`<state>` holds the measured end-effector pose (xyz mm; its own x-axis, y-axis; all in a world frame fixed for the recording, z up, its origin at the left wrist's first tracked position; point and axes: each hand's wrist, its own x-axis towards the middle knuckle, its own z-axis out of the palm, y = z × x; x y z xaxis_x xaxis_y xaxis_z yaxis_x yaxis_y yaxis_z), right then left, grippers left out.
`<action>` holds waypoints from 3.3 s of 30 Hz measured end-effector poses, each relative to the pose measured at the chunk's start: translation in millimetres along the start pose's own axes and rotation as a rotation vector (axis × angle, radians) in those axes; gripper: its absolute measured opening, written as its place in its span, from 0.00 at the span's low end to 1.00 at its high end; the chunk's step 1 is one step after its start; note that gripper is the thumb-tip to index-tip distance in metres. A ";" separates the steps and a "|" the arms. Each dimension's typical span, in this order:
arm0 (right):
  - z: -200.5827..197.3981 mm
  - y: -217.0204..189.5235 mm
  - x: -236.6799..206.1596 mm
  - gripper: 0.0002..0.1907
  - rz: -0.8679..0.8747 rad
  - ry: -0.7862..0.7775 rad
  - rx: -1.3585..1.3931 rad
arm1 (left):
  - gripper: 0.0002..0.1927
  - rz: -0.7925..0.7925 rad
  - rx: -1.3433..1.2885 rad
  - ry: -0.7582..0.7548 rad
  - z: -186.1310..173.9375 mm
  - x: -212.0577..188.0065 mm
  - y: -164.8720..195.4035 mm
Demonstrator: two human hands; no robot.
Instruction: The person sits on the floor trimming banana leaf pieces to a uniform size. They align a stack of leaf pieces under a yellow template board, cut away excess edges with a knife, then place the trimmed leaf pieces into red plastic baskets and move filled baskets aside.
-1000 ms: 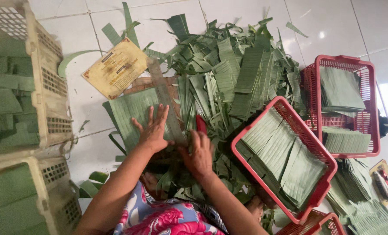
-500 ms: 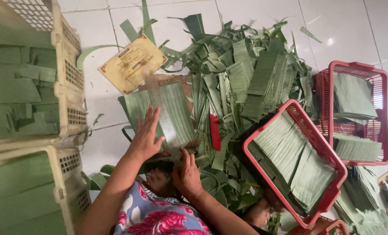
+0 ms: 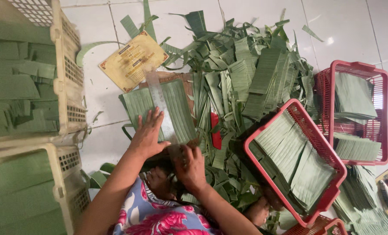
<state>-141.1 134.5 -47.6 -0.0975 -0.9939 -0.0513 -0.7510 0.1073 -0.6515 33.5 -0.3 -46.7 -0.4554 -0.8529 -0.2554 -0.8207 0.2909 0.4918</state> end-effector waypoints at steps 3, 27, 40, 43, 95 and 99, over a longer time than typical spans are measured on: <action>-17.9 27.5 30.2 0.14 -0.085 0.265 -0.009 | 0.58 -0.002 0.021 0.022 -3.2 -0.2 4.7; -36.9 47.6 86.6 0.40 0.483 0.121 0.092 | 0.53 -0.005 0.116 -0.068 -7.2 -0.5 11.2; -21.1 56.1 92.9 0.41 0.608 0.116 0.090 | 0.55 0.012 0.117 -0.050 -2.6 0.9 5.3; -23.2 51.7 92.3 0.41 0.591 0.130 0.110 | 0.55 0.010 0.122 -0.055 -2.7 0.0 5.6; -14.0 63.0 121.0 0.39 0.509 0.109 0.173 | 0.58 0.022 0.096 -0.043 -4.3 -1.6 3.5; -13.3 65.4 121.1 0.39 0.540 0.089 0.161 | 0.58 0.026 0.112 -0.041 -3.6 -1.9 4.4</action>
<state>-210.6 21.5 -86.4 -0.5000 -0.7923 -0.3497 -0.4709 0.5876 -0.6580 32.0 1.1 -41.1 -0.4890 -0.8264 -0.2790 -0.8407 0.3614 0.4032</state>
